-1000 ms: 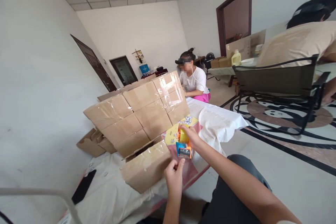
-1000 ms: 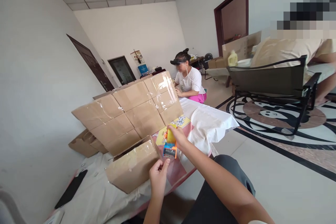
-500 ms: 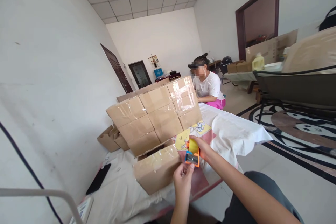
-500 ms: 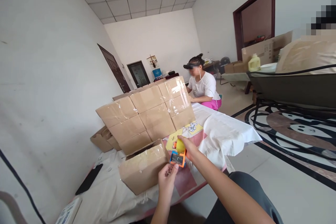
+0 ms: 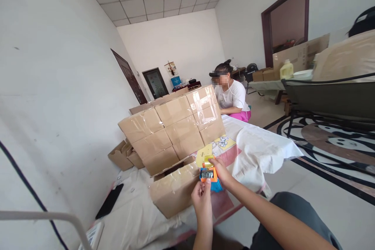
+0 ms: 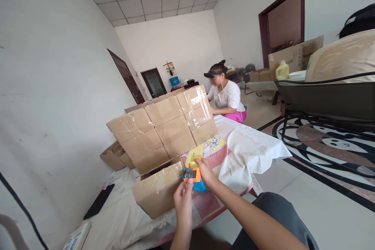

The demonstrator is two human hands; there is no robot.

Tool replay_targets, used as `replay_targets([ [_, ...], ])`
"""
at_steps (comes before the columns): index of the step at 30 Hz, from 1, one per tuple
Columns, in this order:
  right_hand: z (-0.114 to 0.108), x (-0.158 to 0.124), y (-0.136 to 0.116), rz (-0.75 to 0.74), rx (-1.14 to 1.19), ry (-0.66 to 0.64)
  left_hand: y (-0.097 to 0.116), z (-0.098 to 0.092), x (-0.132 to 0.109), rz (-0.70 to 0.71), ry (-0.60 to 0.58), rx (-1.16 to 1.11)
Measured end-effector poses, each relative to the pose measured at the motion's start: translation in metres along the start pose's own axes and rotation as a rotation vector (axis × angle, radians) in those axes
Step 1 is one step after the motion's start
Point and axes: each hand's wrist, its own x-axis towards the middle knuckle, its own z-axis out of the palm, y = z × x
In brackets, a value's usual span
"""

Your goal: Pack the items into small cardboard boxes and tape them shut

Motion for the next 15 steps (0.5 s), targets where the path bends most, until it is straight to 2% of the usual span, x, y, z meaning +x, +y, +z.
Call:
replay_targets([
  [9,-0.001,-0.005,-0.005,-0.120,-0.044,0.104,-0.012,0.002,0.005,0.093,-0.035,0.008],
  [15,-0.008,-0.004,-0.015,-0.154,-0.109,0.169,-0.001,0.010,-0.002,-0.030,-0.103,-0.036],
])
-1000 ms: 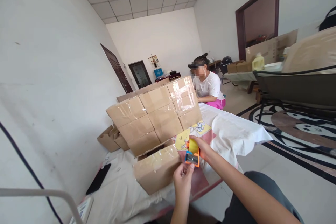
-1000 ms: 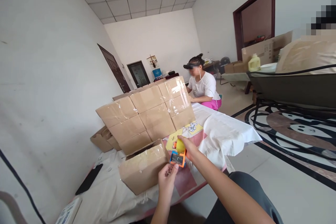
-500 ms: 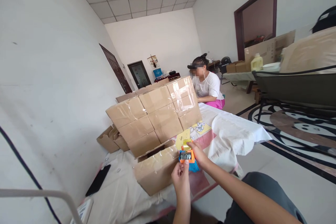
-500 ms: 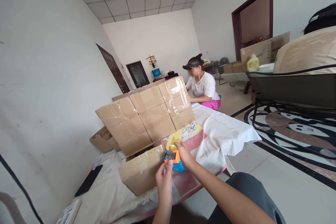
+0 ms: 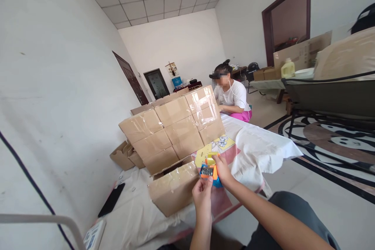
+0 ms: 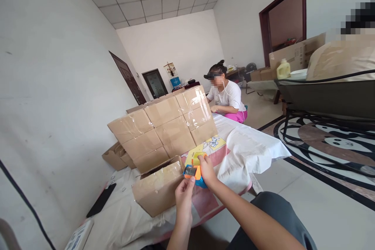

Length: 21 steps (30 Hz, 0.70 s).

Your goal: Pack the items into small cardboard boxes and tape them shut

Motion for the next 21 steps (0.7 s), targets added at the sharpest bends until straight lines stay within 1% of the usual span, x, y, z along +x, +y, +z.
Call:
replay_targets([
  [5,-0.005,0.004,-0.001,-0.043,-0.064,0.023,0.010,0.003,-0.006,-0.045,-0.018,-0.034],
  [8,-0.006,0.008,-0.003,-0.102,-0.099,0.025,0.010,0.004,-0.007,-0.090,0.005,-0.051],
  [11,-0.007,0.010,-0.006,-0.174,-0.136,0.044,0.009,0.004,-0.007,-0.079,0.040,-0.063],
  [13,-0.007,0.011,-0.007,-0.203,-0.156,0.053,0.008,0.004,-0.007,-0.067,0.034,-0.063],
  [21,-0.007,0.016,0.004,-0.223,-0.213,0.058,0.002,0.002,-0.006,-0.045,0.027,-0.045],
])
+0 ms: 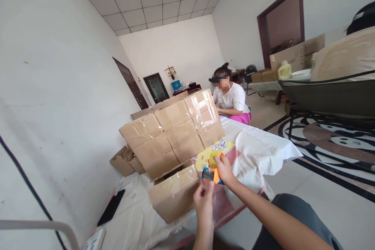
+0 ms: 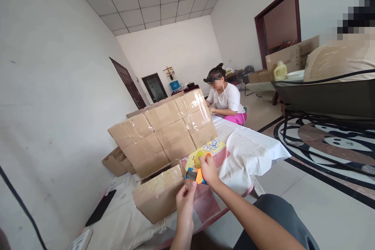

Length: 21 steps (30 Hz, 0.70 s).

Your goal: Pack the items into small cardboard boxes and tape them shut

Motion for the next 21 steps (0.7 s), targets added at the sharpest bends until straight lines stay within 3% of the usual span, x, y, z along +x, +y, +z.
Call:
replay_targets([
  [12,-0.001,0.006,0.011,-0.024,-0.045,0.011,-0.002,-0.007,0.005,-0.007,-0.011,0.070],
  [21,-0.010,0.008,0.001,-0.043,0.001,-0.002,-0.006,-0.004,0.002,0.015,-0.049,0.101],
])
